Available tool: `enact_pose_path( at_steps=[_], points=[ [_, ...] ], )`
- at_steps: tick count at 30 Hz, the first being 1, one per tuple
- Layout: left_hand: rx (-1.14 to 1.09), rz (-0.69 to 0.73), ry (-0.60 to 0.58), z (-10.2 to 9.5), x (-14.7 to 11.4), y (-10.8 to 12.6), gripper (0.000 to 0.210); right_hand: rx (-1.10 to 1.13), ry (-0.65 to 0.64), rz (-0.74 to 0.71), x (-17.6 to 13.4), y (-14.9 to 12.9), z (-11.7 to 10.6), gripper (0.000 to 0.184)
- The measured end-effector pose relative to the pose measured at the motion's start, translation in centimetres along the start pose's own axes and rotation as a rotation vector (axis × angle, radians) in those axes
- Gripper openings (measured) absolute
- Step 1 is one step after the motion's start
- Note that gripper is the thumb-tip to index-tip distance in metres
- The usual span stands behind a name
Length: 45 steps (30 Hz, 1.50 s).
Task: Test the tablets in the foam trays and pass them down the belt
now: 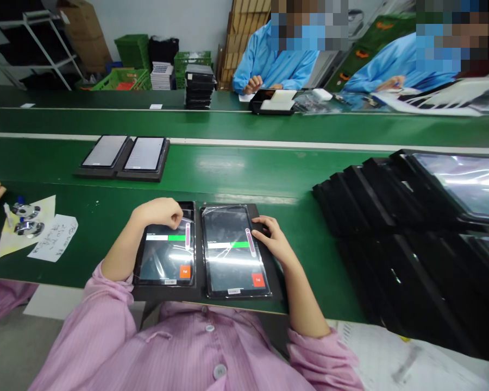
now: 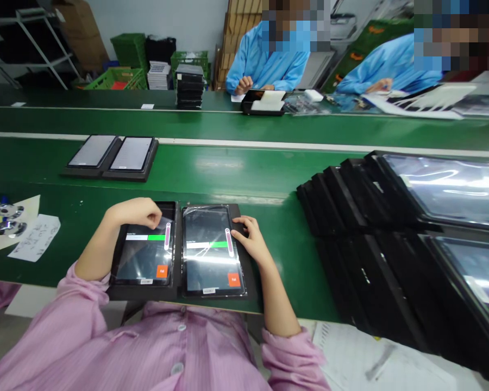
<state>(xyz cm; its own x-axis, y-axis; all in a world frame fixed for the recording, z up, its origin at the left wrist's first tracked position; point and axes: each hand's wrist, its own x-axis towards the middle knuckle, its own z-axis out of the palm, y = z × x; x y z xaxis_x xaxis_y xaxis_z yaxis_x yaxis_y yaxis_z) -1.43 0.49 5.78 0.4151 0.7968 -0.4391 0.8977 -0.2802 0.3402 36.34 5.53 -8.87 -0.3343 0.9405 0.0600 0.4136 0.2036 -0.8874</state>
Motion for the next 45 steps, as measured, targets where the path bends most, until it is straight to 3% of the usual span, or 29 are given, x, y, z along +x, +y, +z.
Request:
enact_pose_path(
  at_steps=[2, 4, 6, 9, 12, 18, 22, 24, 29, 33, 37, 45],
  points=[
    [-0.147, 0.055, -0.171, -0.6, -1.4, -0.6, 0.013, -0.001, 0.004, 0.001, 0.0, 0.1, 0.1, 0.038],
    [-0.229, 0.039, -0.207, -0.9, -2.2, -1.7, 0.012, -0.003, 0.009, 0.001, 0.0, 0.1, 0.1, 0.038],
    [-0.242, -0.057, -0.111, -0.9, -2.3, -3.2, 0.022, -0.005, 0.011, -0.002, 0.0, 0.2, 0.1, 0.038],
    [-0.102, -0.346, 0.097, -0.4, -1.8, -5.5, 0.039, -0.007, 0.011, -0.004, 0.1, 0.2, 0.1, 0.038],
    [0.038, -0.571, 0.181, 0.2, -1.0, -7.4, 0.047, -0.013, 0.004, 0.001, 0.1, 0.1, 0.0, 0.038],
    [-0.048, -0.447, 0.084, 0.1, 0.1, -9.4, 0.032, -0.012, 0.003, 0.007, 0.1, -0.1, 0.0, 0.039],
    [-0.107, -0.068, 0.136, 1.1, 2.0, -7.7, 0.039, -0.007, 0.007, 0.014, 0.1, 0.0, 0.0, 0.040],
    [-0.057, -0.003, 0.220, 2.4, 3.7, -5.7, 0.040, -0.010, 0.014, 0.014, 0.1, 0.1, 0.0, 0.040],
    [0.033, -0.256, 0.387, 5.1, 7.6, -2.2, 0.045, 0.002, 0.040, 0.022, 0.3, 0.5, 0.2, 0.040],
    [-0.001, -0.380, 0.426, 4.8, 8.9, -3.0, 0.057, 0.026, 0.050, 0.038, 0.5, 0.6, 0.4, 0.041],
    [-0.048, -0.500, 0.403, 4.1, 10.0, -4.2, 0.052, 0.036, 0.067, 0.024, 0.6, 0.7, 0.7, 0.041],
    [-0.049, -0.578, 0.518, 4.3, 10.0, -3.1, 0.054, 0.040, 0.099, -0.040, 1.2, 1.2, 1.3, 0.040]
  ],
)
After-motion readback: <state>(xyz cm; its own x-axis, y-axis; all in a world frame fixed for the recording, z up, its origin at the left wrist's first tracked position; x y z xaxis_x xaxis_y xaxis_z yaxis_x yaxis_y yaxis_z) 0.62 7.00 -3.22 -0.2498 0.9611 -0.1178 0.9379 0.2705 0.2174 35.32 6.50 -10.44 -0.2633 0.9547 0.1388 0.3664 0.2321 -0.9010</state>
